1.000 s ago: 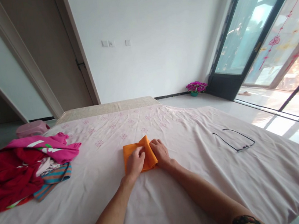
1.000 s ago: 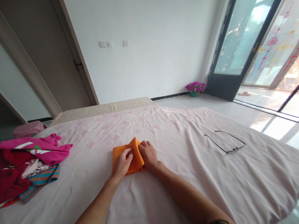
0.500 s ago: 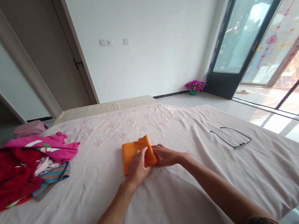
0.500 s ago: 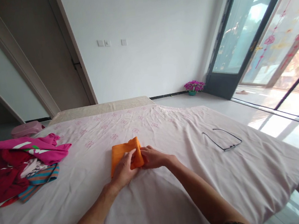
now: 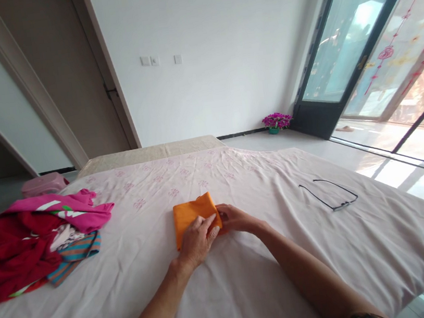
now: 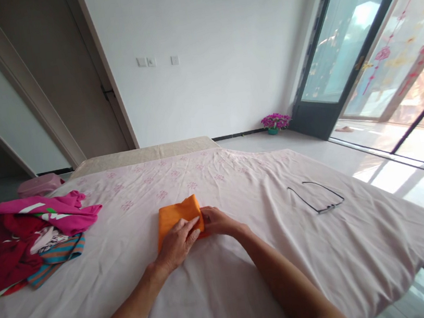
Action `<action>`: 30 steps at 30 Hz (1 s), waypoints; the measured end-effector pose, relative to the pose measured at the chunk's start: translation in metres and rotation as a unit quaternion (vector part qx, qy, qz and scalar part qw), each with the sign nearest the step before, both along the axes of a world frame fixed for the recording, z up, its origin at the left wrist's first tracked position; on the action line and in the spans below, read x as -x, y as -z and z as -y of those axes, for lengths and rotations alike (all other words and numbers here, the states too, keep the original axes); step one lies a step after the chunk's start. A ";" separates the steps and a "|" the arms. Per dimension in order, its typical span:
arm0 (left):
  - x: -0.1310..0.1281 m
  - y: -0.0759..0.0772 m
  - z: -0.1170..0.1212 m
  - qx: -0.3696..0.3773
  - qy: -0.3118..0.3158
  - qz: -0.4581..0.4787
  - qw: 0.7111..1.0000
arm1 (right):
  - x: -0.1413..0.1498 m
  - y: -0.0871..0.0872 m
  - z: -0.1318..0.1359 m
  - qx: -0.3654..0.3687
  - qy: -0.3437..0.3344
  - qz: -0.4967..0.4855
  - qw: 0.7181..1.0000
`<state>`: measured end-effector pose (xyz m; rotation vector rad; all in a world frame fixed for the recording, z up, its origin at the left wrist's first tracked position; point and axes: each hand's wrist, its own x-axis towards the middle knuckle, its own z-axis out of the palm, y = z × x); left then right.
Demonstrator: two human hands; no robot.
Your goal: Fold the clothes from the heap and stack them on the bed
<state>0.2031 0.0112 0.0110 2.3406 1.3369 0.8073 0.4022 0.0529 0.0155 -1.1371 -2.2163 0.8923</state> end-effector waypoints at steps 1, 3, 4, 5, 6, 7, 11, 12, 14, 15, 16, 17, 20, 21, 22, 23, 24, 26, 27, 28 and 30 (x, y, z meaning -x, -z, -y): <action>0.000 0.000 0.000 -0.006 -0.005 -0.011 1.000 | -0.003 -0.002 -0.002 0.021 0.035 -0.016 0.999; -0.001 0.000 -0.004 -0.017 -0.034 -0.024 0.999 | -0.005 -0.006 -0.005 0.006 0.151 -0.030 0.988; -0.001 0.000 -0.006 -0.027 -0.055 -0.031 0.998 | -0.002 -0.009 -0.006 -0.022 0.202 -0.029 0.979; -0.001 0.001 -0.009 -0.043 -0.075 -0.040 0.995 | 0.002 -0.013 -0.007 -0.054 0.230 -0.028 0.971; -0.001 0.002 -0.012 -0.062 -0.093 -0.053 0.992 | 0.009 -0.016 -0.007 -0.081 0.235 -0.028 0.968; -0.001 0.004 -0.015 -0.081 -0.109 -0.070 0.988 | 0.017 -0.020 -0.007 -0.101 0.217 -0.029 0.970; -0.001 0.015 -0.021 -0.109 -0.146 -0.140 0.973 | 0.054 -0.022 -0.006 -0.130 0.108 0.022 0.985; -0.001 0.018 -0.021 -0.104 -0.149 -0.153 0.971 | 0.060 -0.018 -0.007 -0.133 0.101 0.052 0.985; -0.001 0.023 -0.020 -0.091 -0.150 -0.172 0.969 | 0.067 -0.007 -0.010 -0.131 0.112 0.116 0.978; -0.001 0.024 -0.019 -0.084 -0.151 -0.179 0.969 | 0.067 -0.001 -0.012 -0.128 0.118 0.144 0.974; -0.001 0.025 -0.019 -0.077 -0.152 -0.186 0.968 | 0.066 0.005 -0.015 -0.123 0.122 0.166 0.971; -0.001 0.026 -0.019 -0.072 -0.154 -0.191 0.967 | 0.064 0.011 -0.017 -0.120 0.120 0.181 0.969; -0.001 0.026 -0.019 -0.070 -0.159 -0.201 0.964 | 0.057 0.023 -0.025 -0.118 0.103 0.187 0.970; -0.002 0.027 -0.019 -0.074 -0.159 -0.201 0.964 | 0.055 0.025 -0.027 -0.118 0.098 0.179 0.972; -0.001 0.027 -0.019 -0.079 -0.158 -0.198 0.964 | 0.053 0.027 -0.028 -0.117 0.100 0.165 0.974; -0.001 0.028 -0.019 -0.084 -0.155 -0.192 0.965 | 0.051 0.029 -0.030 -0.115 0.116 0.149 0.975; 0.000 0.028 -0.019 -0.089 -0.153 -0.183 0.967 | 0.049 0.029 -0.030 -0.110 0.149 0.131 0.974; 0.002 0.030 -0.020 -0.095 -0.146 -0.155 0.973 | 0.044 0.029 -0.030 -0.094 0.236 0.094 0.963; 0.003 0.031 -0.021 -0.095 -0.141 -0.134 0.976 | 0.041 0.027 -0.029 -0.087 0.273 0.076 0.955; 0.005 0.032 -0.022 -0.094 -0.138 -0.105 0.980 | 0.038 0.025 -0.028 -0.080 0.297 0.060 0.950; 0.008 0.030 -0.025 -0.084 -0.137 -0.025 0.987 | 0.034 0.019 -0.025 -0.071 0.308 0.031 0.948</action>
